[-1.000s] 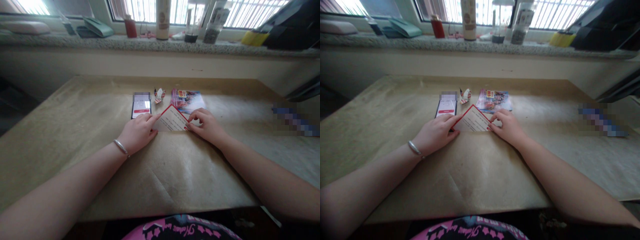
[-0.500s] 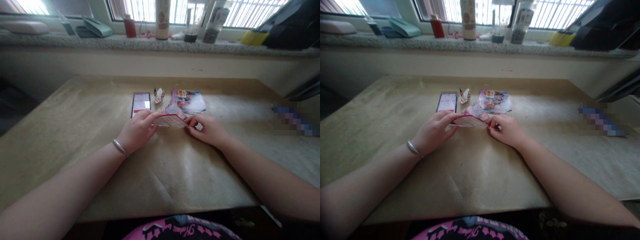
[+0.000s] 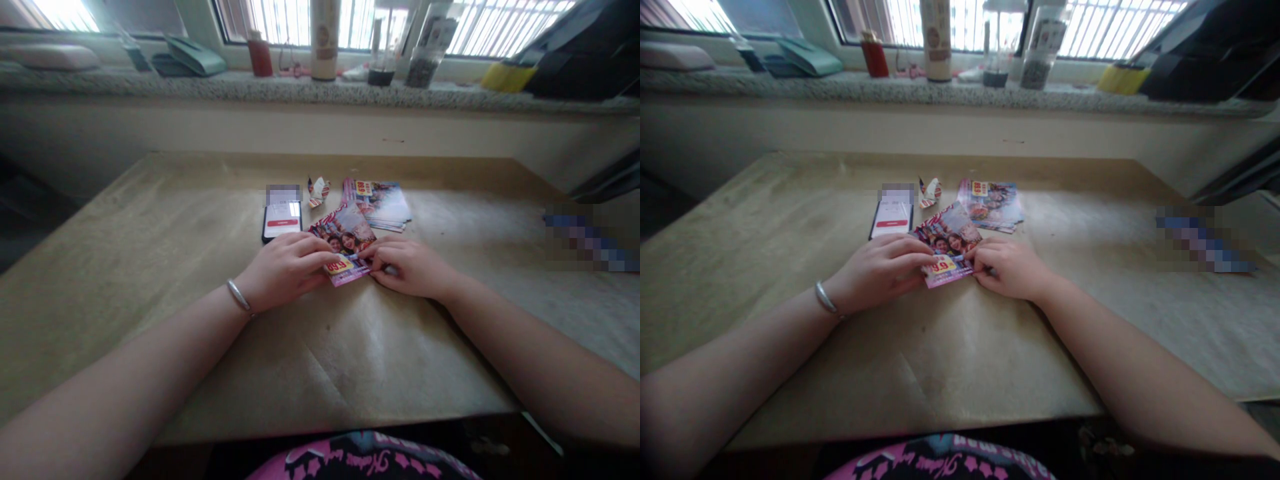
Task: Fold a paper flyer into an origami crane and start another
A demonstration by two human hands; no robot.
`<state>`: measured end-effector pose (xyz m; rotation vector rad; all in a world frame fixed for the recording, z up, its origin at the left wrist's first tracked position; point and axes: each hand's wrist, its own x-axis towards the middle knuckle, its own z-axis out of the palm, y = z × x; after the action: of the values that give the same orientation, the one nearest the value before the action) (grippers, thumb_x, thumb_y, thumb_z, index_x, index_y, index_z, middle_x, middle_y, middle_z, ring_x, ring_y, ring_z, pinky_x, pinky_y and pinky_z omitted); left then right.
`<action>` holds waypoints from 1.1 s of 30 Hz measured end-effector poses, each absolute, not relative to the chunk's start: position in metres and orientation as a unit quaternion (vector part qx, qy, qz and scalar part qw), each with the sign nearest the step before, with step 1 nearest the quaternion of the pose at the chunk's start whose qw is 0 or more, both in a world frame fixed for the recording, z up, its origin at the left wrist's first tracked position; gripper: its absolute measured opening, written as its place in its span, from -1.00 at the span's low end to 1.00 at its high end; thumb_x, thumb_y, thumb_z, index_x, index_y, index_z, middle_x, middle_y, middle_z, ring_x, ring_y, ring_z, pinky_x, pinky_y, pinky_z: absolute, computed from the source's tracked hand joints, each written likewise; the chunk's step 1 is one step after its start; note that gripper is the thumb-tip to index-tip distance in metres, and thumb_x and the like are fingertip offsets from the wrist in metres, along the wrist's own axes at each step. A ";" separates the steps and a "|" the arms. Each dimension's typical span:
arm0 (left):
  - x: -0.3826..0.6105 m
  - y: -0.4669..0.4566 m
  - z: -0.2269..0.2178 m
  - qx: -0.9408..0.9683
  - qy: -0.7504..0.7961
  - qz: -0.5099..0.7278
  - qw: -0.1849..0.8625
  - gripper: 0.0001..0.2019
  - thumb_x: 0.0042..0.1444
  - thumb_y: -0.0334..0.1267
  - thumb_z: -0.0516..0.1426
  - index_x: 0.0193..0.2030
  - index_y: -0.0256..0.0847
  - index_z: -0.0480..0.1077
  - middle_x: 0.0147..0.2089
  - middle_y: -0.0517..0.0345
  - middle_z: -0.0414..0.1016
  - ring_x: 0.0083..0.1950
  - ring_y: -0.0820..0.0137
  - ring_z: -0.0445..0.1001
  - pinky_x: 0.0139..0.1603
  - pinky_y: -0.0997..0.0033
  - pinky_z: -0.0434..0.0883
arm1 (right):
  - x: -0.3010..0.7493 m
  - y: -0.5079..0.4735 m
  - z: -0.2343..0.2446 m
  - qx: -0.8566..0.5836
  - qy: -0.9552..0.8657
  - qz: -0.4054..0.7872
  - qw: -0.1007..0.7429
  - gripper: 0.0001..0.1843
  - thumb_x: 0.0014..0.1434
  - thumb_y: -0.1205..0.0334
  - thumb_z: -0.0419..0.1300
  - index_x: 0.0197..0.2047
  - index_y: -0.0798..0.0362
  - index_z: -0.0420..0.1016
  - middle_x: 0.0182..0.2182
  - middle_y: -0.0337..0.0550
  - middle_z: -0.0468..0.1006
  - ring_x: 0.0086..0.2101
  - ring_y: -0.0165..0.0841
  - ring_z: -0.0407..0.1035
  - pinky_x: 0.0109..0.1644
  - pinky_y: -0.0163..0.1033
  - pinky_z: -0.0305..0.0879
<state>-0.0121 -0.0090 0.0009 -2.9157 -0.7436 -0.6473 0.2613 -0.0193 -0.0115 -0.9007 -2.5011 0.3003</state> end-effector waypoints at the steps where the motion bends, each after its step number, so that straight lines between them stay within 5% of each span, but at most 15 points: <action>1: -0.012 -0.009 0.001 -0.951 -0.239 -0.196 0.029 -0.76 0.28 -0.14 0.05 -0.03 -0.13 0.45 -0.02 0.09 0.52 -0.03 0.35 0.45 0.03 0.29 0.38 | 0.261 -0.019 -0.011 -0.326 -0.910 0.111 0.230 -0.90 0.05 0.37 0.15 -0.44 -0.01 0.41 -0.18 -0.11 0.62 -0.16 -0.27 0.49 -0.04 -0.11 0.39; 17: -0.010 -0.009 -0.005 -0.969 -0.188 -0.154 -0.051 -0.76 0.27 -0.19 0.07 -0.01 -0.18 0.45 0.12 0.03 0.47 0.22 0.27 0.36 0.22 0.20 0.36 | 0.266 -0.014 -0.012 -0.299 -0.915 0.156 0.220 -0.90 0.09 0.38 0.17 -0.40 -0.02 0.43 -0.10 -0.14 0.60 -0.05 -0.30 0.45 0.04 -0.12 0.35; 24: -0.009 -0.014 -0.001 -0.969 -0.213 -0.116 -0.052 -0.67 0.26 -0.09 0.07 0.07 -0.19 0.41 0.17 -0.04 0.42 0.21 0.22 0.37 0.20 0.19 0.36 | 0.267 -0.015 -0.011 -0.307 -0.913 0.161 0.217 -0.90 0.08 0.37 0.17 -0.40 -0.03 0.42 -0.09 -0.17 0.60 -0.06 -0.30 0.45 0.03 -0.13 0.37; 33: -0.010 -0.016 0.006 -0.967 -0.230 -0.107 -0.036 -0.72 0.26 -0.11 0.03 -0.16 -0.20 0.50 0.00 0.03 0.51 0.01 0.27 0.46 0.05 0.24 0.40 | 0.263 -0.017 -0.015 -0.307 -0.909 0.170 0.225 -0.88 0.14 0.37 0.14 -0.35 -0.02 0.46 -0.08 -0.14 0.61 0.00 -0.28 0.45 0.05 -0.13 0.41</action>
<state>-0.0100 -0.0156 0.0064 -3.1079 -0.7402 -0.3425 0.2629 -0.0175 -0.0146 -0.8462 -2.5082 0.4679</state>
